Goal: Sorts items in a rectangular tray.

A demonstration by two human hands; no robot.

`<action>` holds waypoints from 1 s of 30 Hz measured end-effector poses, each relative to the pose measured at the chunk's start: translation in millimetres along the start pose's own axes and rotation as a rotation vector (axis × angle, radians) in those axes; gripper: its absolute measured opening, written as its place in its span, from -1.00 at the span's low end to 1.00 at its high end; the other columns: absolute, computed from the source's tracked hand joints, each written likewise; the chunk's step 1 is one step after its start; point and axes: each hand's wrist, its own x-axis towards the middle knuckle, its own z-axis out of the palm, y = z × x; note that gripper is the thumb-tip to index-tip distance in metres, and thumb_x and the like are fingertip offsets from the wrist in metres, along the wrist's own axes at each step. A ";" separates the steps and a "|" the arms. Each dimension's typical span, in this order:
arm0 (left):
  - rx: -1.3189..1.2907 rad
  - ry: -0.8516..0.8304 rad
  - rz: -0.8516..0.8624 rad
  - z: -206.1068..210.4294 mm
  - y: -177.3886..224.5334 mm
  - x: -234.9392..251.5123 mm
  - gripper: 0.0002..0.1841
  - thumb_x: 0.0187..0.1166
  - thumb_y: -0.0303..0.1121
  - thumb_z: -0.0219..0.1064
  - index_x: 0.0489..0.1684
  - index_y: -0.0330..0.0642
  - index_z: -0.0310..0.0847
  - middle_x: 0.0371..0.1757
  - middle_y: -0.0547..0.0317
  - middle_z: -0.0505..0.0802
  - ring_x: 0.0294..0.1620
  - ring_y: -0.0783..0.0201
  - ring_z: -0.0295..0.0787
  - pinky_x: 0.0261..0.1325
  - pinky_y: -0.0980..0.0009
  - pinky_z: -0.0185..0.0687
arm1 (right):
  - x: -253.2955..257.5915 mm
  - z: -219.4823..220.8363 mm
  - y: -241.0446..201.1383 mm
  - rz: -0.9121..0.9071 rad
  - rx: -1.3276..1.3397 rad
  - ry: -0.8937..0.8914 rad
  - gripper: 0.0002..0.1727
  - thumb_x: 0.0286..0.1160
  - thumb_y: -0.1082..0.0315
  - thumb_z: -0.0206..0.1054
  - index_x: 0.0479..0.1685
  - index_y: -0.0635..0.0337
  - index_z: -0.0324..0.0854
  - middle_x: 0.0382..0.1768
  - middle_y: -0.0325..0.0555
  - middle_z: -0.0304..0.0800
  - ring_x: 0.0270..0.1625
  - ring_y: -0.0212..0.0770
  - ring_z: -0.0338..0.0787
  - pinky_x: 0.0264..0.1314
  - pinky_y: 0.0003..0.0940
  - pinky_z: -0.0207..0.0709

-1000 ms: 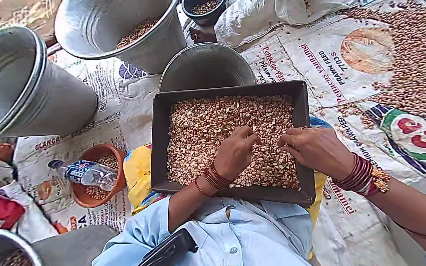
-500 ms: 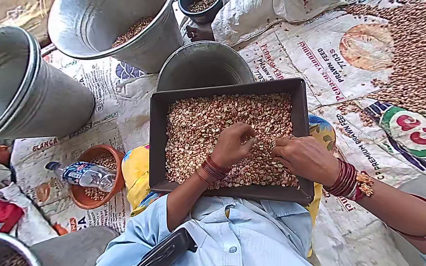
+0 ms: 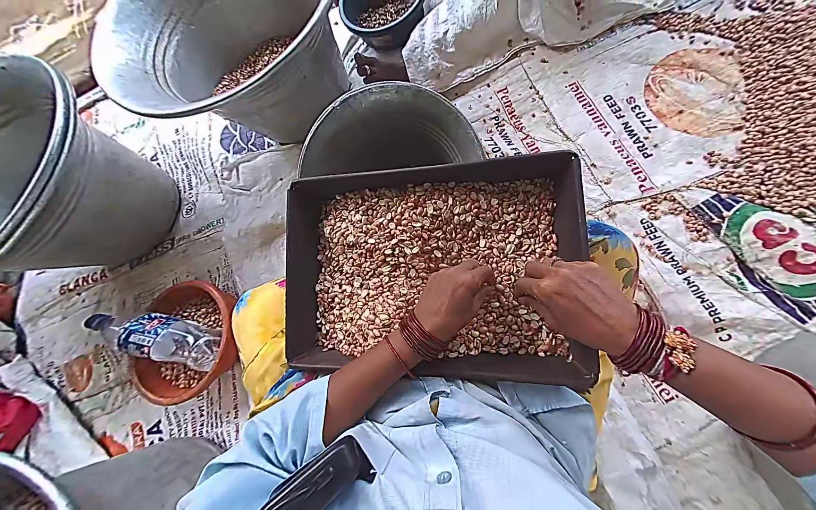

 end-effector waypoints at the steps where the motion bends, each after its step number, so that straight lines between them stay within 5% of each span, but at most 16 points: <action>1: -0.040 0.025 -0.011 -3.0 -4.1 1.2 -0.82 0.59 -0.33 0.38 -0.15 -0.22 0.85 -0.24 -0.02 0.90 -0.29 0.05 0.87 -0.16 0.07 0.76 | -0.3 1.9 -1.1 -0.011 -0.001 -0.013 -0.90 0.44 0.41 0.41 -0.26 0.21 0.83 -0.40 0.08 0.76 -0.41 0.13 0.81 -0.49 0.00 0.59; 4: -0.345 0.142 -0.145 -20.7 -18.9 6.8 -0.85 0.54 -0.32 0.43 -0.18 -0.21 0.80 -0.58 0.34 0.65 -0.62 0.55 0.39 -0.48 0.58 0.35 | -2.0 7.2 -6.1 -0.036 -0.046 -0.022 -0.92 0.42 0.48 0.39 -0.28 0.27 0.79 -0.38 0.14 0.76 -0.41 0.17 0.80 -0.48 0.00 0.60; 5: -0.411 0.157 -0.182 -28.1 -21.8 9.1 -0.86 0.56 -0.35 0.33 -0.12 -0.20 0.74 -0.56 0.36 0.65 -0.62 0.59 0.43 -0.49 0.61 0.39 | -2.5 8.9 -7.8 -0.045 -0.072 -0.020 -0.92 0.39 0.52 0.38 -0.29 0.28 0.78 -0.38 0.15 0.76 -0.41 0.17 0.80 -0.49 -0.01 0.59; 7: -0.403 0.173 -0.190 -35.9 -21.7 14.9 -0.79 0.55 -0.40 0.18 -0.03 -0.18 0.70 -0.50 0.35 0.67 -0.61 0.56 0.44 -0.50 0.58 0.39 | -2.7 12.5 -10.2 -0.064 -0.118 0.000 -0.92 0.32 0.60 0.37 -0.33 0.31 0.76 -0.41 0.15 0.75 -0.42 0.17 0.80 -0.51 -0.03 0.58; 9: -0.266 0.171 -0.114 -33.5 -16.4 23.1 -0.82 0.54 -0.46 0.28 -0.04 -0.20 0.76 -0.48 0.24 0.71 -0.63 0.45 0.43 -0.52 0.48 0.39 | -1.4 12.8 -11.1 -0.075 -0.140 0.002 -0.90 0.27 0.65 0.37 -0.34 0.32 0.74 -0.40 0.17 0.75 -0.40 0.18 0.82 -0.50 -0.03 0.60; 12: -0.001 0.131 0.012 -17.7 -3.4 33.7 -0.84 0.52 -0.51 0.37 -0.06 -0.19 0.84 -0.28 0.04 0.85 -0.43 0.15 0.75 -0.31 0.17 0.70 | -1.6 11.7 -11.3 -0.064 -0.131 -0.015 -0.91 0.25 0.64 0.38 -0.33 0.33 0.74 -0.37 0.20 0.77 -0.38 0.19 0.83 -0.47 -0.01 0.62; 15: 0.136 0.139 0.096 0.2 -3.5 40.6 -0.87 0.48 -0.52 0.41 -0.13 -0.23 0.85 -0.31 -0.06 0.84 -0.35 -0.01 0.86 -0.34 0.06 0.77 | -1.8 11.3 -10.8 -0.043 -0.125 -0.049 -0.93 0.31 0.63 0.35 -0.34 0.36 0.73 -0.36 0.20 0.77 -0.39 0.19 0.83 -0.48 -0.02 0.62; 18: 0.048 0.166 0.058 -7.8 -6.8 42.8 -0.92 0.47 -0.49 0.46 -0.21 -0.24 0.86 -0.31 -0.01 0.86 -0.39 0.07 0.83 -0.30 0.12 0.75 | 0.0 6.0 -9.1 -0.006 -0.063 -0.099 -0.92 0.36 0.60 0.35 -0.29 0.38 0.75 -0.33 0.22 0.78 -0.36 0.21 0.83 -0.45 0.02 0.61; 22: -0.559 0.121 -0.195 -35.5 -13.1 38.2 -0.92 0.66 -0.44 0.24 -0.10 -0.23 0.63 -0.44 0.22 0.72 -0.61 0.50 0.50 -0.52 0.60 0.43 | 4.4 -11.9 2.9 0.059 0.119 0.046 -0.83 0.49 0.31 0.39 -0.26 0.23 0.81 -0.39 0.04 0.80 -0.42 0.07 0.82 -0.49 0.02 0.61; 24: -0.647 0.081 -0.240 -38.2 -13.9 34.9 -0.84 0.61 -0.41 0.09 -0.05 -0.18 0.55 -0.47 0.24 0.64 -0.66 0.49 0.41 -0.60 0.60 0.32 | 8.9 -27.1 10.1 0.118 0.254 0.230 -0.83 0.38 0.25 0.36 -0.27 0.14 0.78 -0.46 -0.16 0.76 -0.50 -0.17 0.74 -0.54 -0.15 0.56; 27: -0.388 0.044 -0.108 -22.9 -6.1 39.0 -0.84 0.53 -0.47 0.30 -0.05 -0.24 0.75 -0.61 0.26 0.60 -0.68 0.45 0.37 -0.57 0.49 0.31 | 9.9 -54.2 18.6 0.307 0.635 0.304 -0.82 0.35 0.37 0.16 -0.13 0.02 0.60 -0.45 -0.40 0.69 -0.57 -0.53 0.59 -0.61 -0.57 0.43; 30: -0.092 0.041 0.052 -3.5 3.5 41.5 -0.87 0.51 -0.47 0.42 -0.10 -0.20 0.86 -0.28 0.02 0.87 -0.37 0.13 0.79 -0.22 0.14 0.74 | 8.3 -63.0 22.1 0.403 0.761 0.240 -0.80 0.31 0.45 0.11 -0.17 0.02 0.56 -0.50 -0.37 0.63 -0.65 -0.51 0.48 -0.68 -0.58 0.29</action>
